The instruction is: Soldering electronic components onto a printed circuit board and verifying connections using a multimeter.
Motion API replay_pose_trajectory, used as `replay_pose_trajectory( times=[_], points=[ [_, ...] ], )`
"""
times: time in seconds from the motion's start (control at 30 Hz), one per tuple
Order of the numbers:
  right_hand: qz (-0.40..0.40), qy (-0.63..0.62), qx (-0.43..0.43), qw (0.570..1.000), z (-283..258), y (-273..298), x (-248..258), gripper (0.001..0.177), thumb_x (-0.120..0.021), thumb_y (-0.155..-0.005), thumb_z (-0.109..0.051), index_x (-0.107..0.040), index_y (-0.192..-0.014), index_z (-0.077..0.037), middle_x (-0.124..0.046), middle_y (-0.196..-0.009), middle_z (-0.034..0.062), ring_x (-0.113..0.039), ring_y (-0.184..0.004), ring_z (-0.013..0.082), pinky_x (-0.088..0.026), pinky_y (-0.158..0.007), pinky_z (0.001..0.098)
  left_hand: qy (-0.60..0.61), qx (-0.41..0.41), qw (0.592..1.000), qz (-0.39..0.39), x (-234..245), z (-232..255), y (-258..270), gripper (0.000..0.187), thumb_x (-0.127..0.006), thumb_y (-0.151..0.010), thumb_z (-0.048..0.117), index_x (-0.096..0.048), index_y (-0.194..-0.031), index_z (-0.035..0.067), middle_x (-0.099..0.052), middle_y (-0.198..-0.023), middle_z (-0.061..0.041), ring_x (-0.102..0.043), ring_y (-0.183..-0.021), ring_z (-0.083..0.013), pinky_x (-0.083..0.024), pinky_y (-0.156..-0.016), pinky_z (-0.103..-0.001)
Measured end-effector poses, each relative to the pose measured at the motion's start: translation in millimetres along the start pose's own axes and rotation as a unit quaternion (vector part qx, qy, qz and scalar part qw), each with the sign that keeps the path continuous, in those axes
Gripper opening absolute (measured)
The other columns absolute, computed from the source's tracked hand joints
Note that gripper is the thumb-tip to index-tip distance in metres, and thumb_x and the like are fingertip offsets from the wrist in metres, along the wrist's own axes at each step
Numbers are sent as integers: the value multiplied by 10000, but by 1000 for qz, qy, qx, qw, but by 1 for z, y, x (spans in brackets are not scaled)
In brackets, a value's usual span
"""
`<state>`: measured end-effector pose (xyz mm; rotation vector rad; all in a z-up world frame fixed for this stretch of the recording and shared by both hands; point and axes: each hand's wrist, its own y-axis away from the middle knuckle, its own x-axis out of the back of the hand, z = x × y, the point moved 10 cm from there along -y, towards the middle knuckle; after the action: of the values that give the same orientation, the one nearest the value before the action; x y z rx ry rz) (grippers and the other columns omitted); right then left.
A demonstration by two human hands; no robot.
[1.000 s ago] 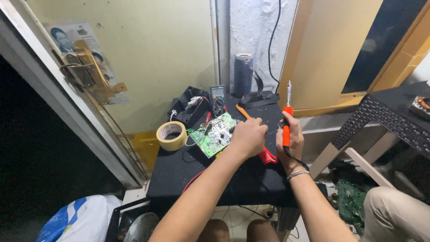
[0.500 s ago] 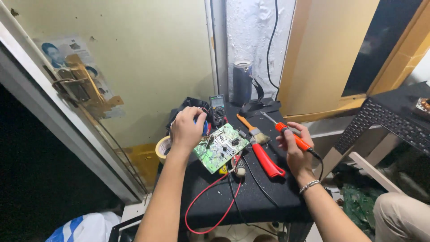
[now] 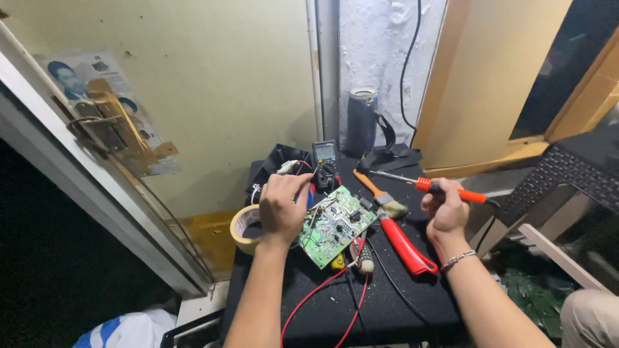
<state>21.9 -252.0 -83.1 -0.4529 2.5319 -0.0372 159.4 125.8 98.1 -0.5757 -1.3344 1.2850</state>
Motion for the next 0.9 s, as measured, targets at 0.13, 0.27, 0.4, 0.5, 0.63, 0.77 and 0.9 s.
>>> replay_pose_trajectory(
  times=[0.13,0.27,0.4,0.5,0.63,0.77,0.9],
  points=[
    [6,-19,-6,1000,10,-1,0,200,-680,-945,-340,-712,-968,-144,-543,-553,195,-557,-430,209,-388,-398,277,-22,-60,997,47,2,12,8,150,-730,-894,146,-760,-975,268,-660,-806,58,-607,-794,-203,-487,-698,-344],
    [54,-40,-74,995,35,-41,25,135,-737,-871,-288,-673,-834,-175,-615,-717,-28,-517,-483,89,-365,-435,247,-56,-65,995,46,2,14,17,184,-623,-913,98,-721,-1042,184,-671,-887,-39,-571,-841,-321,-404,-722,-485],
    [-262,2,-190,946,204,-191,141,111,-503,-924,-281,-471,-833,-226,-391,-675,-2,-347,-471,153,-229,-384,397,-56,-72,995,49,9,22,21,219,-673,-910,16,-721,-1094,124,-669,-898,-56,-584,-857,-311,-445,-738,-448],
    [-295,31,-247,923,208,-168,83,461,-509,-1081,-495,-380,-728,-229,-317,-628,-36,-314,-494,171,-277,-470,393,-45,-72,995,44,6,24,22,188,-701,-960,26,-723,-1128,109,-695,-916,-60,-599,-870,-296,-472,-750,-434],
    [-155,54,-117,979,207,-184,113,247,-539,-963,-331,-374,-796,-255,-256,-675,-92,-276,-627,30,-239,-608,164,-53,-71,995,51,9,26,23,175,-718,-988,52,-715,-1152,112,-708,-915,-55,-609,-857,-286,-457,-722,-424],
    [-154,-20,0,988,189,-187,105,178,-566,-871,-144,-413,-871,-235,-330,-774,-110,-278,-648,-1,-251,-581,119,-59,-70,994,63,13,26,23,170,-716,-1005,74,-709,-1169,118,-713,-916,-55,-611,-854,-288,-450,-727,-426],
    [-210,9,23,977,201,-194,95,190,-462,-955,-111,-333,-876,-226,-262,-795,-102,-228,-656,14,-209,-585,146,-49,-63,994,70,17,24,22,185,-728,-1003,52,-719,-1180,104,-732,-917,-67,-620,-836,-278,-466,-712,-421]
  ],
)
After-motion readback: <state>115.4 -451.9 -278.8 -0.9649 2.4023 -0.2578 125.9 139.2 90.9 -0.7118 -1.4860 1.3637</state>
